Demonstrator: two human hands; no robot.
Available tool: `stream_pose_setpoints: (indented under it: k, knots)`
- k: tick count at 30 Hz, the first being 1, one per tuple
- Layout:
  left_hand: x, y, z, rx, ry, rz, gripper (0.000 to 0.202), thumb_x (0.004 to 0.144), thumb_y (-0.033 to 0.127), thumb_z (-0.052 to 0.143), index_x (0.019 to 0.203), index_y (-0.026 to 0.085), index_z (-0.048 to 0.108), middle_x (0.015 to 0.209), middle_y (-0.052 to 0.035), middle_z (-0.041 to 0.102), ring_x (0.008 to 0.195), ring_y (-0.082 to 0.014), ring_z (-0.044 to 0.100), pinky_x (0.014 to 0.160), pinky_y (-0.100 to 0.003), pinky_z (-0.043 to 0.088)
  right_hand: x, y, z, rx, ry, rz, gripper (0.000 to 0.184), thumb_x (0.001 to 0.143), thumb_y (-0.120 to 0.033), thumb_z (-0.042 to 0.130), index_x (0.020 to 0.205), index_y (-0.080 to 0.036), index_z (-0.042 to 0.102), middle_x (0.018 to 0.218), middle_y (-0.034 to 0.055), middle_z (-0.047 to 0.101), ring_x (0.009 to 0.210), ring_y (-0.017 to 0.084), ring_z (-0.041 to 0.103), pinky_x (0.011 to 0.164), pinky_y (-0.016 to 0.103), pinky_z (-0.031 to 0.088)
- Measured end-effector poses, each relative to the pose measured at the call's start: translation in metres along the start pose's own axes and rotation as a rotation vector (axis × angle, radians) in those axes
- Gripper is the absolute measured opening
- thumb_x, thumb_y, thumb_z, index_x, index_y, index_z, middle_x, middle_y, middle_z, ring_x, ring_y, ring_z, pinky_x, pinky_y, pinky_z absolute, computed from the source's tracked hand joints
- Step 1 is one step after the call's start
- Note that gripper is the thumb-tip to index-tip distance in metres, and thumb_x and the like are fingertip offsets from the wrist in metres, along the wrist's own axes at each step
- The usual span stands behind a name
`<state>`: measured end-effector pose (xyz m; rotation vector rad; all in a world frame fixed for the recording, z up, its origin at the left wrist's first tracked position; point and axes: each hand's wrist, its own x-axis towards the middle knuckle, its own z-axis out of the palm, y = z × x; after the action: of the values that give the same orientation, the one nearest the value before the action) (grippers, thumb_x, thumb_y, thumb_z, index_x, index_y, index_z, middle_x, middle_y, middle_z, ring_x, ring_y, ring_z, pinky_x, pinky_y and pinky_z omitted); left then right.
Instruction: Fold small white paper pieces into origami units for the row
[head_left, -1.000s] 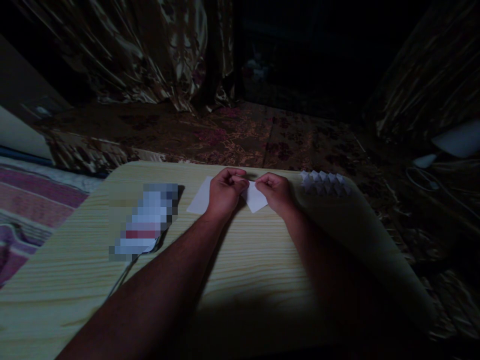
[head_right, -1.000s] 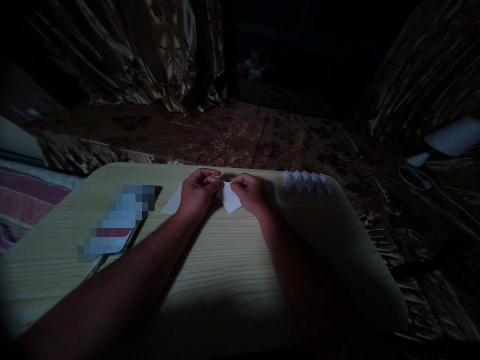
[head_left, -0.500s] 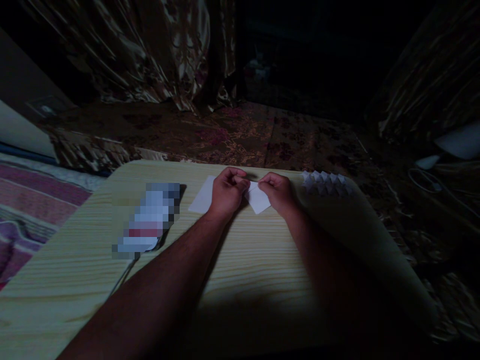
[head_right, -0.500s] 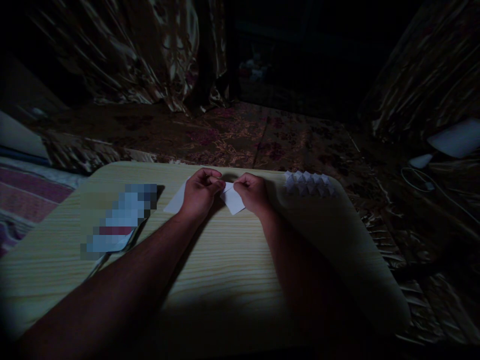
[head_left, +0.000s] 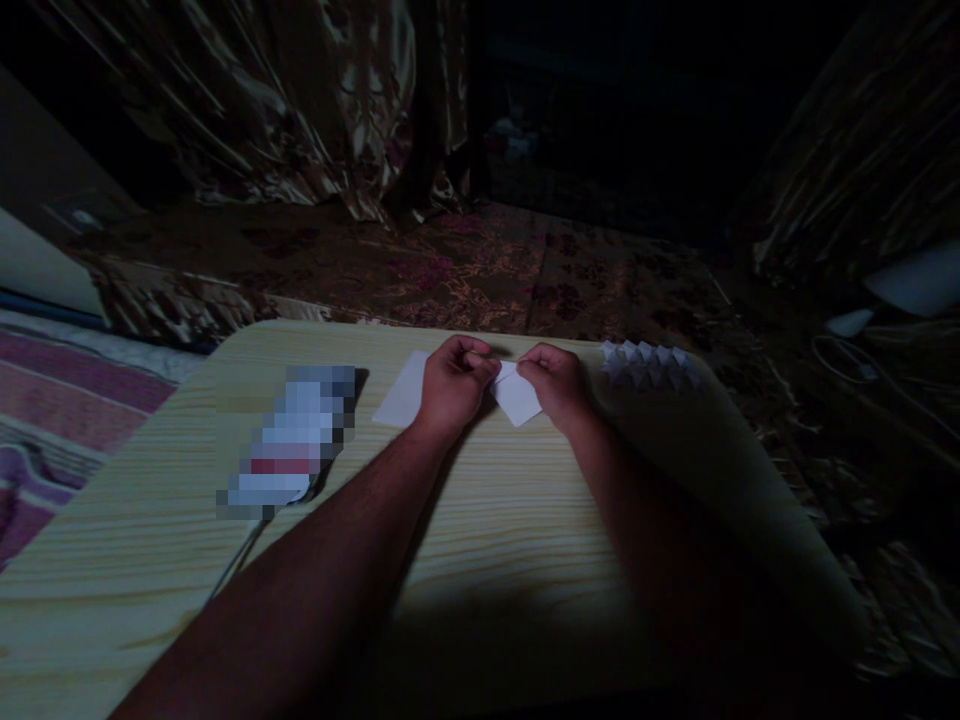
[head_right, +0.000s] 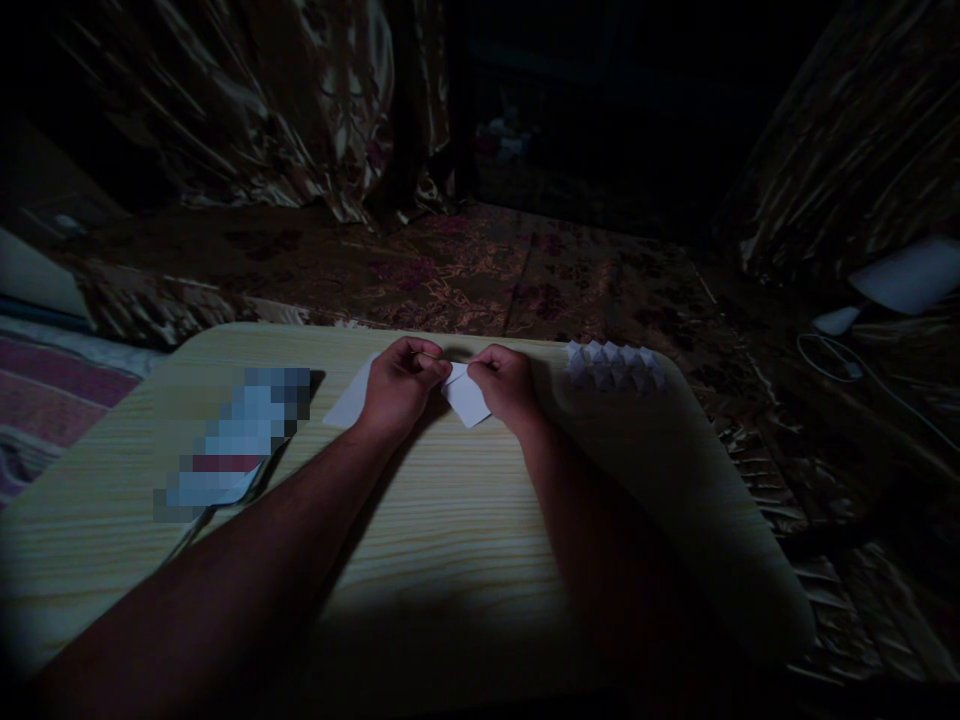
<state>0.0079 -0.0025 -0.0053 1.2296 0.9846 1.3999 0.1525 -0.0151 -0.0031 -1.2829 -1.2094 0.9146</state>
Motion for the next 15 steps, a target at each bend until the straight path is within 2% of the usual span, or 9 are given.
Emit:
stream_pose_setpoints:
  k: [5, 10, 15]
  knots:
    - [-0.0004, 0.0011, -0.0003, 0.018, -0.060, -0.033, 0.032, 0.064, 0.025, 0.074, 0.091, 0.016, 0.062, 0.059, 0.0018, 0.061, 0.049, -0.0098, 0.050, 0.050, -0.022, 0.038, 0.0018, 0.0015, -0.0015, 0.021, 0.017, -0.002, 0.010, 0.064, -0.028, 0.060, 0.063, -0.019, 0.057, 0.051, -0.0047, 0.051, 0.047, 0.010, 0.046, 0.044, 0.022, 0.032]
    - [0.0004, -0.0011, 0.0005, 0.027, -0.038, -0.018, 0.027, 0.064, 0.024, 0.074, 0.085, 0.017, 0.061, 0.056, 0.0026, 0.058, 0.047, -0.0094, 0.047, 0.049, -0.022, 0.037, 0.0023, 0.0010, -0.0022, -0.001, 0.030, 0.004, 0.010, 0.063, -0.028, 0.059, 0.062, -0.019, 0.056, 0.052, -0.0042, 0.052, 0.048, 0.011, 0.047, 0.044, 0.023, 0.033]
    - [0.0003, -0.0026, 0.0014, 0.039, -0.073, -0.019, 0.023, 0.065, 0.025, 0.073, 0.083, 0.018, 0.061, 0.057, 0.0026, 0.056, 0.049, -0.0095, 0.046, 0.050, -0.022, 0.035, 0.0029, 0.0011, -0.0018, 0.019, 0.032, 0.015, 0.011, 0.063, -0.029, 0.059, 0.063, -0.019, 0.056, 0.052, -0.0041, 0.052, 0.048, 0.011, 0.047, 0.044, 0.023, 0.034]
